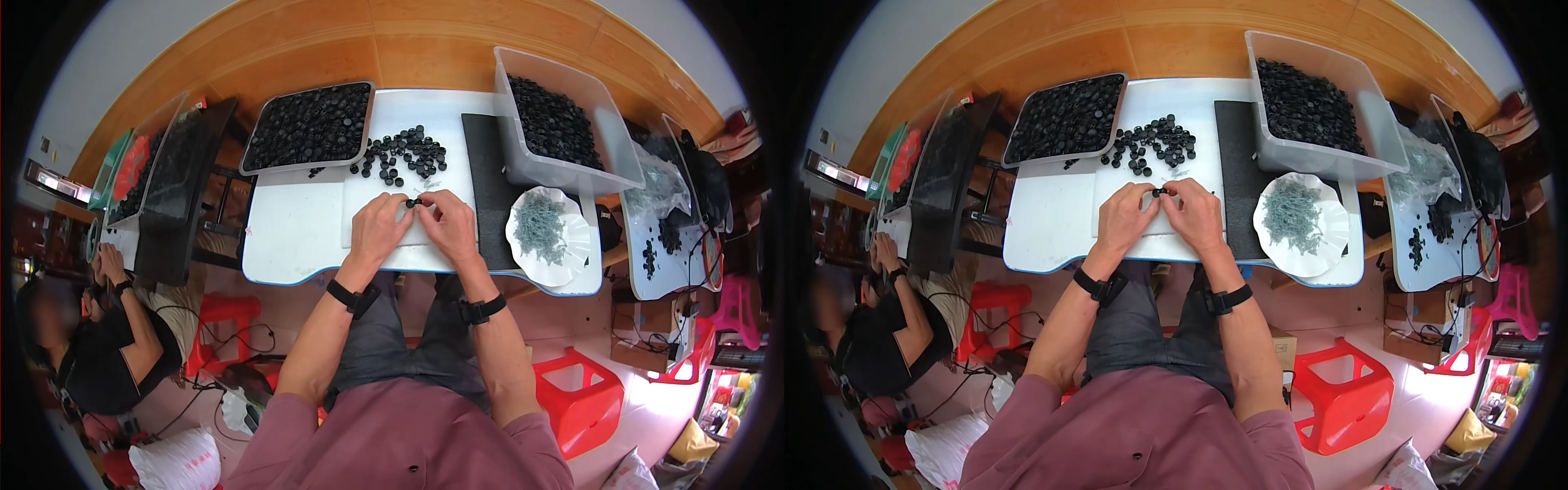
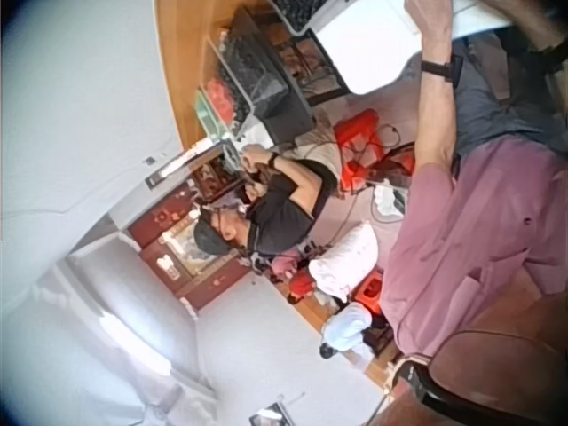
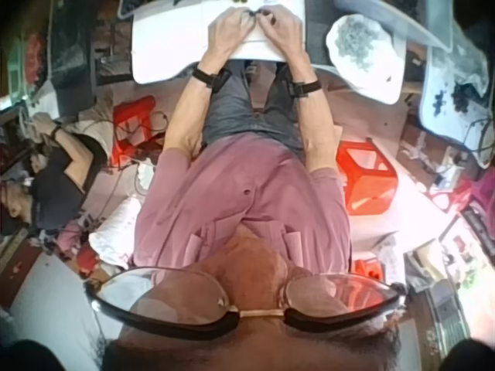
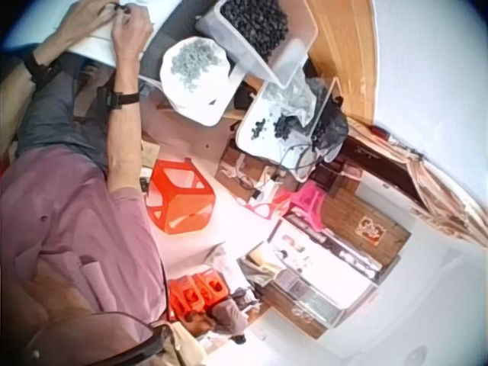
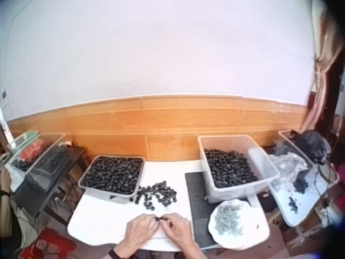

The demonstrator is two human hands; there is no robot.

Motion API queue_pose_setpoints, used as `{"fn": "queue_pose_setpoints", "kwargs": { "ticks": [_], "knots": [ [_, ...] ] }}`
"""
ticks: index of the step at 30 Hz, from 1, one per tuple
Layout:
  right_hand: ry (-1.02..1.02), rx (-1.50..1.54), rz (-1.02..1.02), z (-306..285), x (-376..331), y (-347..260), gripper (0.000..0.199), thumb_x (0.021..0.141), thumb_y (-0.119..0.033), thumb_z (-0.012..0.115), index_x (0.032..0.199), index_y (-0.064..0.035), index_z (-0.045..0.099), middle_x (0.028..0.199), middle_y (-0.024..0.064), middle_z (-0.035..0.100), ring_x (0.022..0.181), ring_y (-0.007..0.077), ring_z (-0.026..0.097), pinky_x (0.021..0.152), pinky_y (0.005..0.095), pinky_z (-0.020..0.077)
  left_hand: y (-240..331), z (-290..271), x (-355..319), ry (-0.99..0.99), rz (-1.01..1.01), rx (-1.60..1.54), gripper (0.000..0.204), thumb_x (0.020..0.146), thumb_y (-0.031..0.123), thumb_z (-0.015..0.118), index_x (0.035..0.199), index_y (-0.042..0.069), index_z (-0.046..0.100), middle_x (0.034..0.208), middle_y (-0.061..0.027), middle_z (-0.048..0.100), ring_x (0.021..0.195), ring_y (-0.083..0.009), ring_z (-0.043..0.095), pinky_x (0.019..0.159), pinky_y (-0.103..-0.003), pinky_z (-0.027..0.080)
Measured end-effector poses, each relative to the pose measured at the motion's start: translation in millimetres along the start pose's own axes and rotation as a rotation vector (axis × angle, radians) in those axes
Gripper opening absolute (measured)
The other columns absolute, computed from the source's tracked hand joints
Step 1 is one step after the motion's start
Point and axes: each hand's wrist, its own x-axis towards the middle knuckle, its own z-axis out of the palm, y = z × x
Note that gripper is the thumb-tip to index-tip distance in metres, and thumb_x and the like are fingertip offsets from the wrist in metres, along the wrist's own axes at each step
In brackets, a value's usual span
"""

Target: Manually sorting small black plastic components from a pile into a separate tray.

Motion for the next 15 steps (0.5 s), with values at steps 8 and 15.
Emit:
{"fn": "queue_pose_setpoints", "kwargs": {
  "ticks": [8, 15],
  "knots": [
    [-0.013, -0.021, -0.009, 1.5, -0.4, 1.4, 0.016, 0.084, -0.010, 0.078, 0.100, -0.0054, 0.076, 0.088, 0.0090, 0.073, 0.063, 0.0231, 0.067, 0.060, 0.0348, 0.0545, 0.2, 2.4, -1.0, 0.038, 0.101, 0.044, 0.023, 0.081, 0.016, 0.080, 0.102, 0.008, 0.073, 0.084, -0.0079, 0.067, 0.079, -0.0281, 0.068, 0.070, -0.041, 0.056],
    [-0.013, -0.006, 0.039, 0.4, -0.1, 0.5, 0.017, 0.084, -0.010, 0.078, 0.100, -0.0050, 0.076, 0.089, 0.0091, 0.074, 0.063, 0.0222, 0.068, 0.060, 0.0334, 0.0546, -2.2, 5.0, -0.7, 0.107, 0.172, -0.005, 0.024, 0.080, 0.011, 0.080, 0.102, 0.006, 0.072, 0.086, -0.0083, 0.067, 0.080, -0.0277, 0.066, 0.075, -0.040, 0.055]
  ]
}}
